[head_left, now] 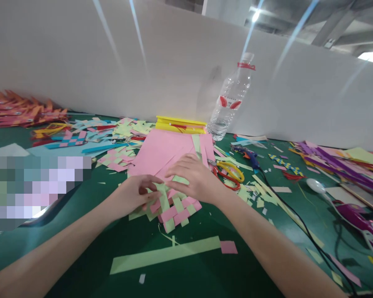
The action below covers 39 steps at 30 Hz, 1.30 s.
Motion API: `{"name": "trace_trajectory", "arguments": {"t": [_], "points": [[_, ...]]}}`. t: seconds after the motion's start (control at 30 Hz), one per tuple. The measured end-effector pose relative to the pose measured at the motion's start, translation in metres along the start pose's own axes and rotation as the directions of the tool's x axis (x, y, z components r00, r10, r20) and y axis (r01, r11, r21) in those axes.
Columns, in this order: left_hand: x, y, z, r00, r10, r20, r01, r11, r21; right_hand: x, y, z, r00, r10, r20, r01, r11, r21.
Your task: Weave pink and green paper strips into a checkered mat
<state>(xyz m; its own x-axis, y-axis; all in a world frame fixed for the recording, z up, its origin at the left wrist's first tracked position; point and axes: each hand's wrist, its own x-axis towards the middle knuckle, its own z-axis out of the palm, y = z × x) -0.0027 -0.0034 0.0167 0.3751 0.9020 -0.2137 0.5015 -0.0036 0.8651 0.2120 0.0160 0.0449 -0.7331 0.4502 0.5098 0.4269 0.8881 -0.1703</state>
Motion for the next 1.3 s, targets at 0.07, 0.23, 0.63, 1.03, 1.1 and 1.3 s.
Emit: {"name": "trace_trajectory", "arguments": {"t": [0.07,0.23,0.63,1.03,1.1,1.3], "points": [[0.0,0.003,0.002,1.0,0.013,-0.005,-0.013,1.0,0.016,-0.006,0.002,-0.007,0.995,-0.006,0.098,0.002,0.999,0.038],[0.0,0.006,0.004,1.0,0.014,-0.02,-0.012,0.994,0.111,-0.031,0.008,0.002,0.963,0.126,0.236,-0.138,0.99,0.033],[0.004,-0.004,0.002,0.995,0.053,-0.087,-0.031,0.972,0.232,-0.045,0.013,0.014,0.974,0.168,0.15,-0.176,0.983,0.045],[0.005,-0.007,0.003,0.994,0.071,-0.085,-0.049,0.971,0.234,-0.048,0.014,-0.009,0.941,0.214,0.261,-0.243,0.967,0.083],[0.005,-0.007,0.003,0.994,0.075,-0.081,-0.053,0.968,0.244,-0.048,0.015,-0.011,0.93,0.227,0.288,-0.261,0.962,0.084],[0.006,-0.009,0.003,0.987,0.124,-0.106,-0.068,0.902,0.425,-0.048,0.017,-0.014,0.909,0.25,0.334,-0.3,0.948,0.108]]}}
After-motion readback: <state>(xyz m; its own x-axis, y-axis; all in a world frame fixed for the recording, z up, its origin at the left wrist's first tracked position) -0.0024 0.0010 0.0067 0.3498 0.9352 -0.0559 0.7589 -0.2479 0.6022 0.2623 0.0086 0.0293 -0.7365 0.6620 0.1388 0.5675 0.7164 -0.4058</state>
